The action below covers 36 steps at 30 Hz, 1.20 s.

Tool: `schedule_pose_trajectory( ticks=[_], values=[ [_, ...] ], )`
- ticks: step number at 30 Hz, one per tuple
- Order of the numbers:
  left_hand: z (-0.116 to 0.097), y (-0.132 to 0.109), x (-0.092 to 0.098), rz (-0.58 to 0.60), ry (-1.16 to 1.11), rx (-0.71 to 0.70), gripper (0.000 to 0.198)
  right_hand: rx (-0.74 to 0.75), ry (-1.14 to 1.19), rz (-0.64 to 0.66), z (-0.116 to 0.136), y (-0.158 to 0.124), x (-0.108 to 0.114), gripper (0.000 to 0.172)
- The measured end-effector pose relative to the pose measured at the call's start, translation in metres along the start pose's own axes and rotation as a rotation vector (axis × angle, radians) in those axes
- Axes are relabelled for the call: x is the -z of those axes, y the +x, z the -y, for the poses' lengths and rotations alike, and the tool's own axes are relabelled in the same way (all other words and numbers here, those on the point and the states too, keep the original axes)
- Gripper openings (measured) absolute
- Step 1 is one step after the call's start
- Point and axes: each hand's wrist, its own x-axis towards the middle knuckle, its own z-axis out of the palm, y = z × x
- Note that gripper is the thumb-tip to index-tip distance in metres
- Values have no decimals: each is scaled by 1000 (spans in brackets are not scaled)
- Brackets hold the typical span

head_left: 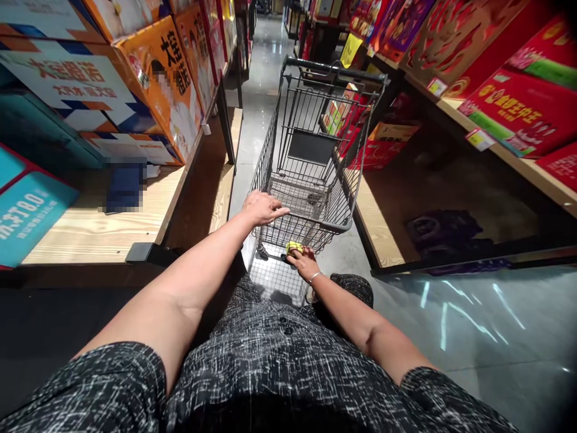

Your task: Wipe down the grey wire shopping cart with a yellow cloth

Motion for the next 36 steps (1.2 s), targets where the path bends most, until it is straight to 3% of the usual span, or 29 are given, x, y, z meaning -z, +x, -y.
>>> schedule_pose_trajectory(
  ticks=[3,7,10,14,17,20,26,29,32,36],
  values=[
    [8,4,-3,-11,9,3,55,15,20,33,5,1,-1,39],
    [16,5,-4,-25,17,4,58,86,-5,-82,-12,-5,23,37],
    [25,5,-2,-19,25,9,59,70,-32,-292,-34,-19,53,34],
    [35,7,2,4,4,9,58,49,-42,-715,-53,-39,98,29],
    [33,7,2,-6,-17,10,52,-45,-13,-855,-55,-45,116,29],
    [24,3,-2,-50,-33,-12,46,-104,30,-789,-51,-38,103,29],
    [17,-2,-14,-151,-141,-25,48,-34,31,-389,-29,-22,21,27],
    [19,0,-16,-158,-166,6,44,-11,17,-311,-11,-17,3,28],
    [22,1,-16,-160,-170,6,43,35,29,-436,8,-8,25,32],
    [26,-2,-14,-152,-180,-17,44,41,9,-704,16,4,96,30]
  ],
)
